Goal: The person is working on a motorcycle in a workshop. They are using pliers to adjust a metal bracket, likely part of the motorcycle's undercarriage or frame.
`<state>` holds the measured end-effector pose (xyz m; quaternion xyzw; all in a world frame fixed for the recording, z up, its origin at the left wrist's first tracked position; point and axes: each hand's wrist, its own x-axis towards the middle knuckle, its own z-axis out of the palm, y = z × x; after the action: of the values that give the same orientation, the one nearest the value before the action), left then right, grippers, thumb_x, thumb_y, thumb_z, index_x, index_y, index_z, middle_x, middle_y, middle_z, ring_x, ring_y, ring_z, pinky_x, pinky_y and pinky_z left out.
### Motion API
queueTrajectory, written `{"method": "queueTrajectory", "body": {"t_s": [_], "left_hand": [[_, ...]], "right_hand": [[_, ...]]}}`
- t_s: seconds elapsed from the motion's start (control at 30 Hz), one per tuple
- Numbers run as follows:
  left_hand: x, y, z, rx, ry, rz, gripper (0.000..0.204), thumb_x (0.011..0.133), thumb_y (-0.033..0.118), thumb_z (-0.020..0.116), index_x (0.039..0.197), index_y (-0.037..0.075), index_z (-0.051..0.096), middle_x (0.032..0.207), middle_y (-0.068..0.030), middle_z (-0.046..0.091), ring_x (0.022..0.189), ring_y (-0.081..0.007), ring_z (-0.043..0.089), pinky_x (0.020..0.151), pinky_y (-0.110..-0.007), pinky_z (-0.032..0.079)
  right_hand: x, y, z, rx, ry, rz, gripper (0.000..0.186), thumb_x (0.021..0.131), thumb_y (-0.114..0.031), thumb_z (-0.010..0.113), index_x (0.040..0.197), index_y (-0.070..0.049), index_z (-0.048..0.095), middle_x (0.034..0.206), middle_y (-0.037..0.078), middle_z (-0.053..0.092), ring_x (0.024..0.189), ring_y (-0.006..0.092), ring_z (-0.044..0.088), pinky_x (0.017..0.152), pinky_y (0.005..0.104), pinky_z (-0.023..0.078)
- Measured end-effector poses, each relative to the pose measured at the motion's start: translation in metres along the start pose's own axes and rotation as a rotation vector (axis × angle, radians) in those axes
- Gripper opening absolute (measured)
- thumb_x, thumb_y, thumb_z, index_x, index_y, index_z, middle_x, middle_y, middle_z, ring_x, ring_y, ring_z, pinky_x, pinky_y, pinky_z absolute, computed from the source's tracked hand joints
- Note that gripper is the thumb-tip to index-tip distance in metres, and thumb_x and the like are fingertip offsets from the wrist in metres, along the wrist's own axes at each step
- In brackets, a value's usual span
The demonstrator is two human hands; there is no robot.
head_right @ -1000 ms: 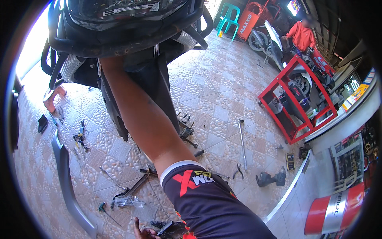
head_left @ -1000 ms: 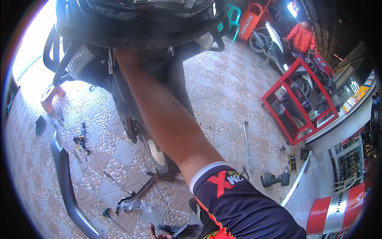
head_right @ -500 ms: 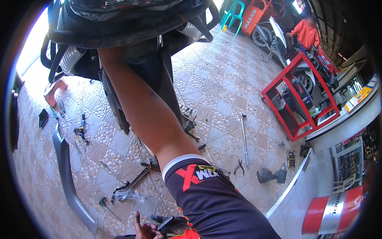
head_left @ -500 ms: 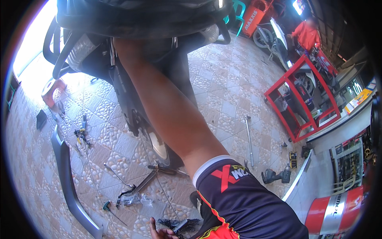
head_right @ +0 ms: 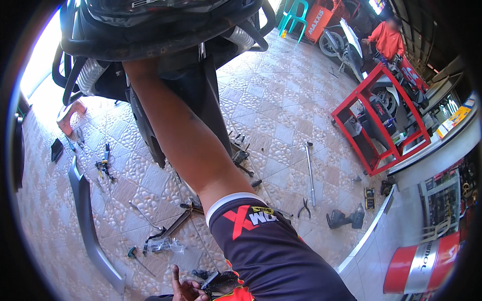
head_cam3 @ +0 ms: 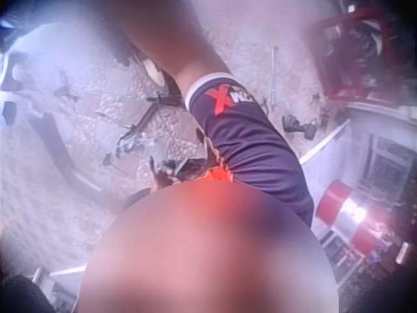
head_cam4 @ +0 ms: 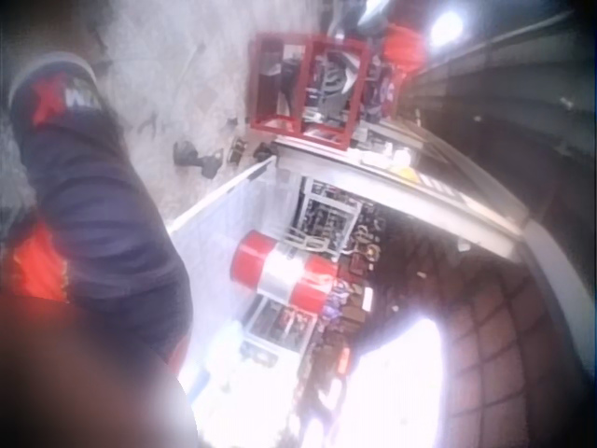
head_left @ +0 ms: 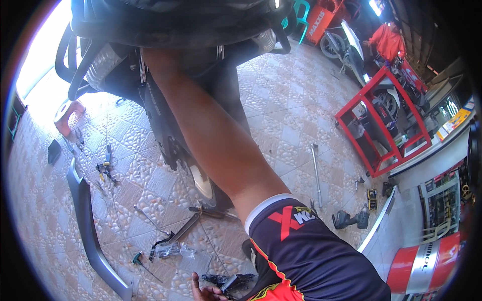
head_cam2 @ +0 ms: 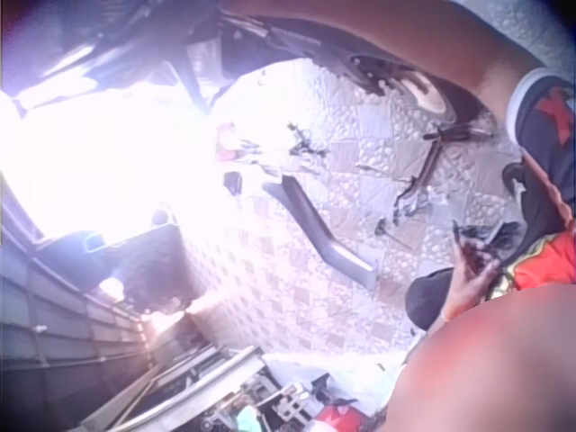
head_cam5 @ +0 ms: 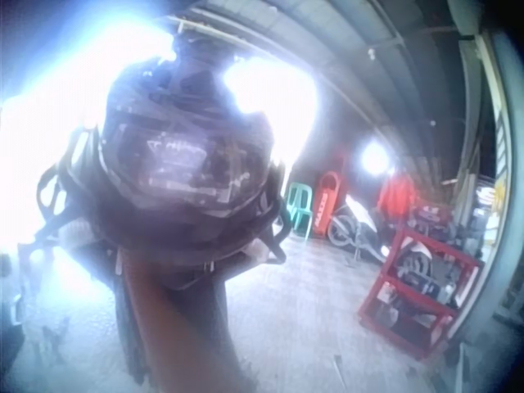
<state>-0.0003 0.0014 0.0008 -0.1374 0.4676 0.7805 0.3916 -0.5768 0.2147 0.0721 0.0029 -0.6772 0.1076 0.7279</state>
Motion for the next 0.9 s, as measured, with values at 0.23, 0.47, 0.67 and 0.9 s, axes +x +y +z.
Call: {"method": "queueTrajectory", "body": {"t_s": [0.23, 0.47, 0.67, 0.9], "left_hand": [[0.007, 0.002, -0.005, 0.037, -0.081, 0.001, 0.061, 0.091, -0.004, 0.066, 0.136, 0.012, 0.028, 0.105, -0.0038, 0.049, 0.091, -0.0113, 0.053, 0.077, -0.026, 0.053], [0.008, -0.008, -0.011, 0.012, -0.062, 0.038, 0.068, 0.091, -0.003, 0.067, 0.142, 0.013, 0.024, 0.107, -0.0029, 0.046, 0.091, -0.0113, 0.053, 0.077, -0.026, 0.052], [0.01, -0.017, -0.014, 0.057, -0.029, 0.02, 0.112, 0.086, -0.016, 0.063, 0.16, 0.034, -0.005, 0.114, -0.0052, 0.043, 0.085, -0.0121, 0.056, 0.07, -0.029, 0.054], [0.003, -0.013, -0.013, -0.015, -0.015, -0.053, 0.109, 0.087, -0.009, 0.067, 0.16, 0.031, -0.003, 0.115, -0.0046, 0.044, 0.082, -0.012, 0.055, 0.065, -0.026, 0.051]], "right_hand": [[0.002, 0.018, 0.014, -0.046, 0.131, -0.121, 0.029, 0.084, -0.023, 0.065, 0.107, -0.005, 0.071, 0.105, 0.017, 0.068, 0.098, 0.0342, 0.066, 0.089, 0.0501, 0.053], [0.003, 0.01, 0.024, 0.019, 0.084, -0.053, 0.03, 0.085, -0.023, 0.065, 0.109, -0.005, 0.07, 0.107, 0.017, 0.067, 0.1, 0.0338, 0.065, 0.09, 0.0496, 0.052], [0.004, 0.012, 0.018, 0.072, 0.042, 0.004, 0.031, 0.085, -0.024, 0.065, 0.11, -0.005, 0.069, 0.108, 0.016, 0.067, 0.101, 0.0334, 0.064, 0.091, 0.0493, 0.052], [-0.001, 0.012, 0.009, 0.117, -0.024, 0.024, 0.032, 0.086, -0.025, 0.065, 0.112, -0.005, 0.068, 0.11, 0.016, 0.066, 0.103, 0.033, 0.063, 0.092, 0.0488, 0.051]]}}
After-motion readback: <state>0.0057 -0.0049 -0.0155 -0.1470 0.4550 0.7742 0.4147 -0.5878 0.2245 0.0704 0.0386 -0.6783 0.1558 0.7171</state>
